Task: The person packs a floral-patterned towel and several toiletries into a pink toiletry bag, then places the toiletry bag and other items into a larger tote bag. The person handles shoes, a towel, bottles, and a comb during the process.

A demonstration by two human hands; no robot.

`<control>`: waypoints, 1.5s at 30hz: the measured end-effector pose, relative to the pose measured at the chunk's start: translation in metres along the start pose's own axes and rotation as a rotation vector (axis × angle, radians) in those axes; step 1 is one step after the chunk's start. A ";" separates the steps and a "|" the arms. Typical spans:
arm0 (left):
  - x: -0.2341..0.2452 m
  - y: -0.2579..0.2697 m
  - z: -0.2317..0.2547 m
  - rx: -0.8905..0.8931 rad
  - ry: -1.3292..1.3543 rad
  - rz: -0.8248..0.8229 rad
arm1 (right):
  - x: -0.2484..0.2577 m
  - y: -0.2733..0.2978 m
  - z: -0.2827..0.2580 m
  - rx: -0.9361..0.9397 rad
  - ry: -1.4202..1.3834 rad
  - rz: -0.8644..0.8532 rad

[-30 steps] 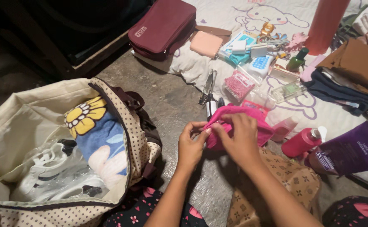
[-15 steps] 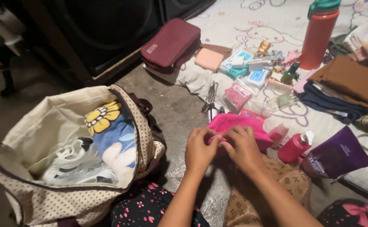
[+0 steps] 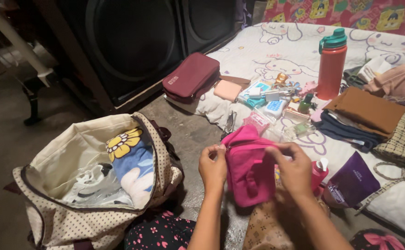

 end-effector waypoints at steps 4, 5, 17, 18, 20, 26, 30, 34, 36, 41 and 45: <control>0.000 0.007 0.002 0.016 -0.107 -0.003 | 0.008 0.000 0.039 -0.236 -0.298 0.026; 0.000 0.011 0.005 -0.020 -0.126 -0.005 | 0.007 0.004 0.049 -0.296 -0.360 0.043; -0.031 0.053 0.083 -0.250 -0.195 -0.262 | 0.005 0.009 -0.010 0.514 0.284 -0.038; -0.035 0.056 0.087 -0.274 -0.216 -0.293 | -0.004 0.006 -0.011 0.469 0.371 -0.071; -0.036 0.055 0.084 -0.221 -0.176 -0.267 | -0.021 0.001 -0.008 0.377 0.541 -0.133; -0.008 0.035 0.032 -0.234 -0.261 -0.106 | -0.058 -0.001 0.023 0.465 0.304 -0.274; 0.020 0.013 -0.015 -0.189 -0.144 -0.003 | -0.062 0.006 0.074 -0.229 0.009 -0.492; 0.048 -0.007 -0.037 -0.285 -0.092 0.134 | -0.045 0.005 0.091 -0.398 -0.209 -0.467; 0.057 -0.015 -0.038 -0.321 -0.073 0.183 | -0.043 0.001 0.098 -0.440 -0.288 -0.449; 0.064 -0.024 -0.035 -0.011 0.252 0.147 | -0.037 -0.001 0.114 -0.560 -0.554 -0.408; 0.057 -0.013 -0.006 0.110 0.265 0.151 | -0.033 0.004 0.116 -0.635 -0.506 -0.371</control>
Point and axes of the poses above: each hand's wrist, its own y-axis away from the middle knuckle, its own x-axis out of the back of the hand, z = x × y, the point moved 5 cm from there along -y, towards the middle knuckle, and after that the axes turned 12 degrees about y, right-handed, at the moved point
